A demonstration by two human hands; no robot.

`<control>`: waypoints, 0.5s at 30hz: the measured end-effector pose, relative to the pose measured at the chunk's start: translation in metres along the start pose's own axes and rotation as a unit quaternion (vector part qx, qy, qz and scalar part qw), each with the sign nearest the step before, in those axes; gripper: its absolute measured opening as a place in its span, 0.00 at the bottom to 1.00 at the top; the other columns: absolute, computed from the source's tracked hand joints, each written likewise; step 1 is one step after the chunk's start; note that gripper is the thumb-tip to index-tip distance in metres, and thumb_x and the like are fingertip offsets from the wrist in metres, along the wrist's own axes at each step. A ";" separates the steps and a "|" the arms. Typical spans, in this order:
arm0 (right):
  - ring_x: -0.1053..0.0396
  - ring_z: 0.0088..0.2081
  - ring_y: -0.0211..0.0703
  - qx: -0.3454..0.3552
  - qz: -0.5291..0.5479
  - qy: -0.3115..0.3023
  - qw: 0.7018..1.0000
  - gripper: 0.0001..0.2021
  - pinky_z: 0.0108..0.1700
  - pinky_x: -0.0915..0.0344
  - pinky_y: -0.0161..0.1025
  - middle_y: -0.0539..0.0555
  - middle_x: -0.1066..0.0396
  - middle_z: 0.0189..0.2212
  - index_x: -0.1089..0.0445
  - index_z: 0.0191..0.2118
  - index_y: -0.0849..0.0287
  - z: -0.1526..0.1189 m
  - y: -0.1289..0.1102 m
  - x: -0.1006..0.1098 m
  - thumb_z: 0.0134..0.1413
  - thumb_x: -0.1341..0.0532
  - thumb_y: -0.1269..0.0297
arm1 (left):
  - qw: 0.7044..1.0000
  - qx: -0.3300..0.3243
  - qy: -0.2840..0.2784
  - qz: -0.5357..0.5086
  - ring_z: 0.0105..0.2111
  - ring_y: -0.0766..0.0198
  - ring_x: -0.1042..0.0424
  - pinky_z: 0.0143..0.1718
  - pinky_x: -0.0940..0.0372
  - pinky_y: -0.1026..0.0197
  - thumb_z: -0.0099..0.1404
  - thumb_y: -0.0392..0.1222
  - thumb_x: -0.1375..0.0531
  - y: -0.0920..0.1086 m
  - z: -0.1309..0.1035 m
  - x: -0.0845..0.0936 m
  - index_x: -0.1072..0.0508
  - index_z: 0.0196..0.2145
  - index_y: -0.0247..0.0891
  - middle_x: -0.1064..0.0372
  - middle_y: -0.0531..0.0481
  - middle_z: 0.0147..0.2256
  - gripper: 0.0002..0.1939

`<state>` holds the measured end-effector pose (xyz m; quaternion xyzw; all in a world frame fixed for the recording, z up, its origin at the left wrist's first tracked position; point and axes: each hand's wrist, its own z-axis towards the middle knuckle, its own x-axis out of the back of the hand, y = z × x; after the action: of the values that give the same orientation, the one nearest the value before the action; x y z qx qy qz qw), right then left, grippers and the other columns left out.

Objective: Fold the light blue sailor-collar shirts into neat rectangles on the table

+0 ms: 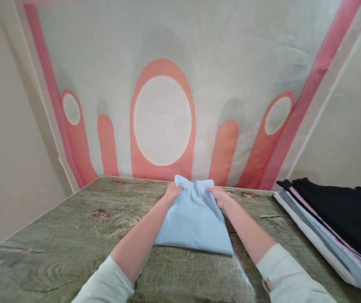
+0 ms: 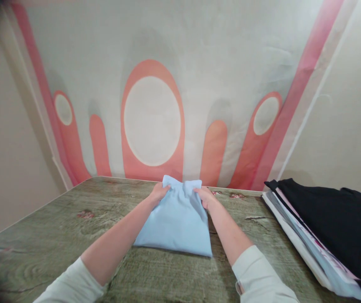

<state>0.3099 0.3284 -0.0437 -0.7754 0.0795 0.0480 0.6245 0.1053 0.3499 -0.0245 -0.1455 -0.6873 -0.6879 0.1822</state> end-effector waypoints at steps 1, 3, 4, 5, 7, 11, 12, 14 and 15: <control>0.27 0.26 0.45 0.000 0.004 0.008 1.000 0.07 0.33 0.31 0.39 0.52 0.27 0.19 0.29 0.32 0.63 0.000 0.000 -0.001 0.46 0.43 0.75 | 1.000 -0.004 0.003 -0.007 0.43 0.54 0.30 0.40 0.36 0.61 0.58 0.36 0.42 0.000 0.000 -0.001 0.27 0.34 0.29 0.27 0.39 0.39 0.08; 0.27 0.27 0.44 0.007 0.015 0.020 1.000 0.07 0.33 0.31 0.38 0.52 0.27 0.19 0.29 0.32 0.62 -0.001 -0.001 -0.003 0.46 0.43 0.74 | 1.000 -0.010 0.003 -0.026 0.43 0.55 0.30 0.41 0.36 0.60 0.59 0.36 0.43 0.001 0.001 -0.004 0.27 0.35 0.29 0.28 0.39 0.40 0.08; 0.27 0.28 0.44 0.015 0.021 0.024 0.999 0.07 0.33 0.32 0.37 0.52 0.26 0.20 0.29 0.31 0.61 -0.002 -0.001 -0.004 0.46 0.43 0.74 | 0.999 -0.013 0.002 -0.037 0.43 0.55 0.30 0.40 0.36 0.60 0.59 0.36 0.43 0.002 0.000 -0.004 0.27 0.35 0.29 0.28 0.39 0.41 0.08; 0.27 0.29 0.44 0.023 0.027 0.026 0.999 0.06 0.34 0.32 0.37 0.52 0.26 0.21 0.29 0.31 0.61 -0.004 -0.002 -0.005 0.46 0.42 0.73 | 0.999 -0.016 0.000 -0.051 0.43 0.55 0.30 0.40 0.35 0.60 0.59 0.36 0.43 0.004 0.000 -0.005 0.27 0.35 0.29 0.28 0.39 0.41 0.09; 0.26 0.30 0.44 0.037 0.041 0.025 0.998 0.05 0.34 0.32 0.37 0.52 0.25 0.22 0.29 0.31 0.60 -0.010 -0.006 -0.006 0.46 0.42 0.72 | 0.997 -0.023 -0.008 -0.080 0.42 0.56 0.29 0.39 0.35 0.61 0.60 0.36 0.44 0.010 -0.002 -0.004 0.28 0.37 0.29 0.28 0.39 0.40 0.09; 0.26 0.31 0.45 0.055 0.067 -0.004 0.996 0.06 0.36 0.31 0.39 0.54 0.24 0.26 0.29 0.33 0.61 -0.038 -0.026 -0.001 0.46 0.40 0.68 | 0.989 -0.048 -0.044 -0.136 0.40 0.59 0.28 0.39 0.34 0.61 0.62 0.39 0.46 0.032 -0.022 0.013 0.29 0.40 0.30 0.28 0.41 0.41 0.12; 0.26 0.32 0.45 0.063 0.074 -0.020 0.995 0.07 0.37 0.31 0.39 0.54 0.24 0.28 0.29 0.34 0.61 -0.050 -0.034 0.001 0.45 0.38 0.67 | 0.985 -0.054 -0.060 -0.151 0.39 0.59 0.27 0.39 0.33 0.61 0.63 0.40 0.46 0.040 -0.032 0.021 0.29 0.40 0.30 0.27 0.41 0.40 0.13; 0.27 0.34 0.46 0.096 0.091 -0.077 0.988 0.11 0.40 0.32 0.40 0.55 0.24 0.31 0.29 0.36 0.61 -0.081 -0.054 0.007 0.44 0.36 0.65 | 0.966 -0.077 -0.133 -0.207 0.38 0.58 0.27 0.39 0.33 0.58 0.62 0.45 0.45 0.060 -0.059 0.043 0.29 0.41 0.29 0.27 0.41 0.38 0.15; 0.27 0.35 0.46 0.118 0.090 -0.112 0.983 0.12 0.41 0.32 0.40 0.56 0.24 0.33 0.28 0.38 0.61 -0.100 -0.065 0.010 0.44 0.35 0.63 | 0.951 -0.091 -0.176 -0.236 0.38 0.56 0.27 0.40 0.33 0.56 0.60 0.47 0.43 0.069 -0.075 0.057 0.29 0.40 0.29 0.27 0.41 0.37 0.17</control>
<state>0.3293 0.2435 0.0384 -0.6755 0.0835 0.1807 0.7099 0.0897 0.2727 0.0619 -0.1136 -0.6580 -0.7342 -0.1232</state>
